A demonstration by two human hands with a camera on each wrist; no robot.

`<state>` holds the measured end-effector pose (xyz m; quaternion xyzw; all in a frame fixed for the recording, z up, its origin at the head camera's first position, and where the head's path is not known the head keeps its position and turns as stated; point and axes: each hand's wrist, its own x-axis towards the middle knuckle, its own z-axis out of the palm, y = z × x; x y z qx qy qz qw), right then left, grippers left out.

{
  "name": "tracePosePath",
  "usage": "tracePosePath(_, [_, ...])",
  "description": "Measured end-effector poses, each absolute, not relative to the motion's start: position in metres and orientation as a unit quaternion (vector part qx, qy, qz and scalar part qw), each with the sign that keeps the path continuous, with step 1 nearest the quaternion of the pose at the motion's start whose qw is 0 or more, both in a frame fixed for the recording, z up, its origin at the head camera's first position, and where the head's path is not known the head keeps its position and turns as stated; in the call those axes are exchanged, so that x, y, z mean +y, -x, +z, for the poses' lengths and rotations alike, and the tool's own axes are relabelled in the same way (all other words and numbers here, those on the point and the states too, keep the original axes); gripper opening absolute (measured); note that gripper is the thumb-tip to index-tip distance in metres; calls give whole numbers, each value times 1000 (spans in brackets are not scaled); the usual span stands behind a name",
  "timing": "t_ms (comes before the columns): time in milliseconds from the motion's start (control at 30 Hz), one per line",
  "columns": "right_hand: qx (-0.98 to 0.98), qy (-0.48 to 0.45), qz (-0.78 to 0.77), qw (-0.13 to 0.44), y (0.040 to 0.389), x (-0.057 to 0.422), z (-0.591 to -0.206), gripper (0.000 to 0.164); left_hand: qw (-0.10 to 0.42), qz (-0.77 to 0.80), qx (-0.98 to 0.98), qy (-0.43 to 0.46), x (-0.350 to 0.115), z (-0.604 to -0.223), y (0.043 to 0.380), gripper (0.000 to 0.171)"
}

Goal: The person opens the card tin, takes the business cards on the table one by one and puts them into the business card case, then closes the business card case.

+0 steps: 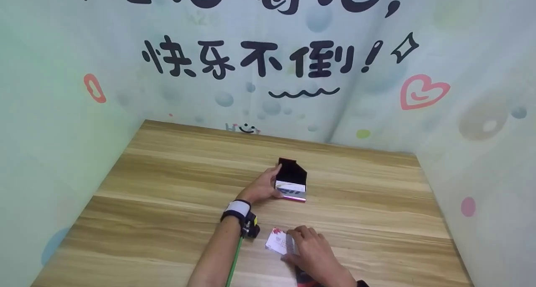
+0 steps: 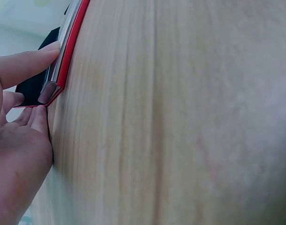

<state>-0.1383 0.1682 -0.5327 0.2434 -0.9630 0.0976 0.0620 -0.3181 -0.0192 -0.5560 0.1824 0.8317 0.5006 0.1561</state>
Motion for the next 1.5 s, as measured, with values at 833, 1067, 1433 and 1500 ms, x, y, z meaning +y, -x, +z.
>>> tracePosePath(833, [-960, -252, 114, 44, 131, 163, -536, 58, 157, 504, 831, -177, -19, -551, 314, 98])
tracePosePath(1067, [-957, -257, 123, 61, 131, 163, -536, 60, 166, 521, 820, -169, -19, -552, 314, 99])
tracePosePath(1433, [-956, -250, 150, 33, 132, 172, -534, 58, 165, 517, 822, -174, -19, -553, 314, 99])
tracePosePath(1500, [-951, -262, 150, 69, 134, 175, -534, 58, 163, 513, 824, -175, -19, -553, 314, 99])
